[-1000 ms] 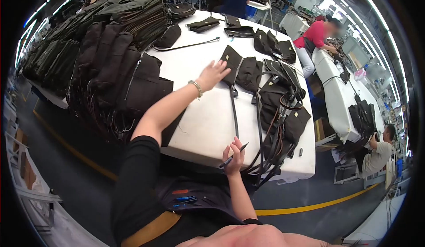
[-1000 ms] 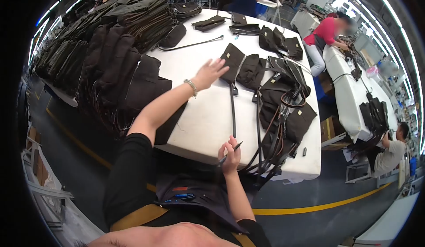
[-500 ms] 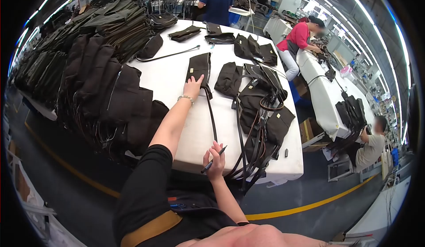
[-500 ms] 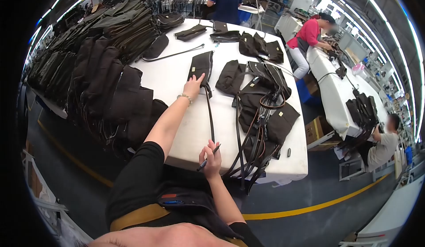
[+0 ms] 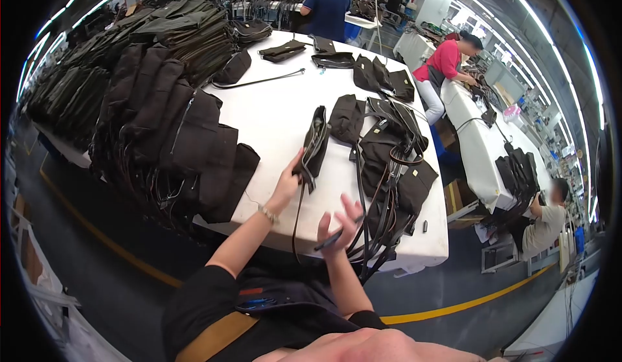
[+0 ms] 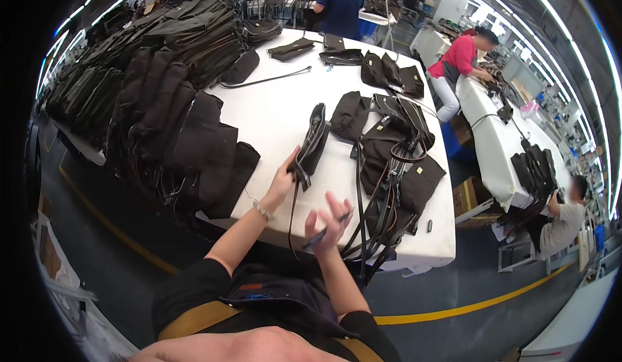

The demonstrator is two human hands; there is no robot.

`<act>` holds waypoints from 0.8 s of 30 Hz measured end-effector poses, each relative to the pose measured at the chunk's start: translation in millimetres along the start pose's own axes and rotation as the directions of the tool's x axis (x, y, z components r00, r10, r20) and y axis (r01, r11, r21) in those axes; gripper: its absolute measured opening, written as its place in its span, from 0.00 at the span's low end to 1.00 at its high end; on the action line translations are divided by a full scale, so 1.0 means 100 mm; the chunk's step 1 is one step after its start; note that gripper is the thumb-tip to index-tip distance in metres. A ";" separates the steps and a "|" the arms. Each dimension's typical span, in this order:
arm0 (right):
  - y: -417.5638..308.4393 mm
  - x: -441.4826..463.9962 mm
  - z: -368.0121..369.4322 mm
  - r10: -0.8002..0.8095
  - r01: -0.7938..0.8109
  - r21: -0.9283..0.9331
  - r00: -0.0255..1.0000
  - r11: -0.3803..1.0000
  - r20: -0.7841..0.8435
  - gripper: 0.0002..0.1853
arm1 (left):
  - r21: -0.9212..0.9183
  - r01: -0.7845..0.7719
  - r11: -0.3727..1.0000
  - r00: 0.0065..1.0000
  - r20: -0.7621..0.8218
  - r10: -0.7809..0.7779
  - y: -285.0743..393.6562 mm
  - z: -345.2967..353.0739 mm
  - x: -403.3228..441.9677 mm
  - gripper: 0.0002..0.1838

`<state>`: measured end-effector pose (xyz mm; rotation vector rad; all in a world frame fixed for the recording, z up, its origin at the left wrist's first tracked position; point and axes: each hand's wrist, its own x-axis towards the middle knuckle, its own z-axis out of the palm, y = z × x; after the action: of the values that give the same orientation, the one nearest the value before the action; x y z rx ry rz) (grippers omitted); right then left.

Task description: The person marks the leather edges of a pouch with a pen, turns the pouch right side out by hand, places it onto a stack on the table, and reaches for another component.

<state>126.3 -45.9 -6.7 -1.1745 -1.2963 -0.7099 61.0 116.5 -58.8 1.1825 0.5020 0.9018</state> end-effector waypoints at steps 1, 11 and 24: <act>0.04 0.12 0.03 0.072 -0.072 -0.015 0.996 0.997 0.044 0.15 | -0.052 0.001 0.999 0.999 0.041 0.001 -0.01 0.03 -0.21 0.39; 0.41 0.13 0.52 0.529 -0.574 0.029 0.771 0.818 0.355 0.26 | 0.391 -0.228 0.892 0.802 0.595 -0.056 0.40 -0.27 -0.77 0.58; 0.09 -0.25 0.72 0.587 -0.672 0.247 0.735 0.698 0.341 0.34 | 0.320 0.005 0.947 0.973 0.216 -0.078 0.02 -0.13 0.40 0.50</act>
<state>104.9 18.4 -42.4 -1.3153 -1.0364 0.1885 73.3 157.2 -56.9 1.5432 0.4964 0.6523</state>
